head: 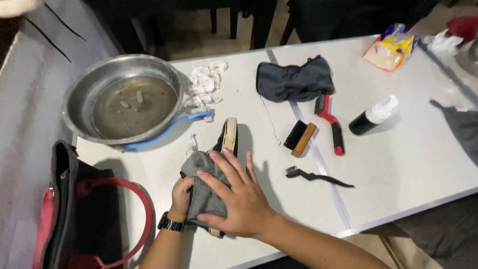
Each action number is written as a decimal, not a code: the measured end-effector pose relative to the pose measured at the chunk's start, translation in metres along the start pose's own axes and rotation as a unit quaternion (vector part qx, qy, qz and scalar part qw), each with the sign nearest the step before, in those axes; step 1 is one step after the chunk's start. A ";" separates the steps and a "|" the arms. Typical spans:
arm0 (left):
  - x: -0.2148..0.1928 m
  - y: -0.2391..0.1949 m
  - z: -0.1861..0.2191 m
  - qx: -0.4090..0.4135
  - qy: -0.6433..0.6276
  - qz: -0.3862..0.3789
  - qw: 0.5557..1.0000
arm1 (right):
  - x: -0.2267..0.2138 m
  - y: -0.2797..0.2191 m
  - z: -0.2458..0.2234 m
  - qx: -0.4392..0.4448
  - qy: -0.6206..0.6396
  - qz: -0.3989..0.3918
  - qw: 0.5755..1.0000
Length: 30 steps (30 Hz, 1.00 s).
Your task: The person cleans a black and beige sneaker on a white table. They apply a white foam cleaner to the shoe, then scrub the upper and sole with a wooden-handled brush. Afterward, they wipe the shoe with a gray cloth and continue scrubbing with a smaller black brush.
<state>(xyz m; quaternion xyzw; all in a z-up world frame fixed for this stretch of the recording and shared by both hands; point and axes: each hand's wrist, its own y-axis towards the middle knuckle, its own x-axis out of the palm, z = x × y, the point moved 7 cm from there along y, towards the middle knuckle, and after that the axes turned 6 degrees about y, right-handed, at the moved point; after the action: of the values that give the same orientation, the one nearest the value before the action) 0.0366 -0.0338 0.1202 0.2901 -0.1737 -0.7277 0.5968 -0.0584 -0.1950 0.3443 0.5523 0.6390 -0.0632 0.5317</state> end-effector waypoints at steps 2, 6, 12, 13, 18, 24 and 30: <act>-0.001 -0.002 0.004 -0.016 -0.002 -0.005 1.000 | 0.008 -0.003 0.000 -0.003 0.003 0.015 1.000; 0.002 0.000 0.009 -0.034 -0.014 -0.004 0.999 | 0.018 0.004 0.022 0.030 0.014 -0.007 0.999; 0.010 -0.001 -0.007 -0.123 -0.093 0.050 0.987 | 0.013 0.027 0.066 0.061 0.039 0.084 0.994; 0.013 0.001 -0.007 -0.126 -0.090 0.053 0.986 | 0.010 0.035 0.080 0.060 0.042 0.081 0.994; 0.031 0.002 -0.022 -0.421 -0.400 0.119 0.805 | 0.014 0.070 0.147 0.103 0.194 0.077 0.973; 0.028 0.049 0.091 -0.277 -0.295 0.171 0.898 | 0.015 0.046 0.093 0.029 0.191 0.101 0.976; -0.012 -0.002 -0.018 -0.192 -0.097 0.138 0.967 | 0.033 -0.020 0.026 -0.023 0.251 0.071 0.965</act>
<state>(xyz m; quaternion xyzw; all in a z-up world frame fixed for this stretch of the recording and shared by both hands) 0.0480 -0.0205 0.1081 0.0717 -0.1262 -0.6824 0.7164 -0.0517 -0.1989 0.2981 0.5821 0.7124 0.1304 0.3697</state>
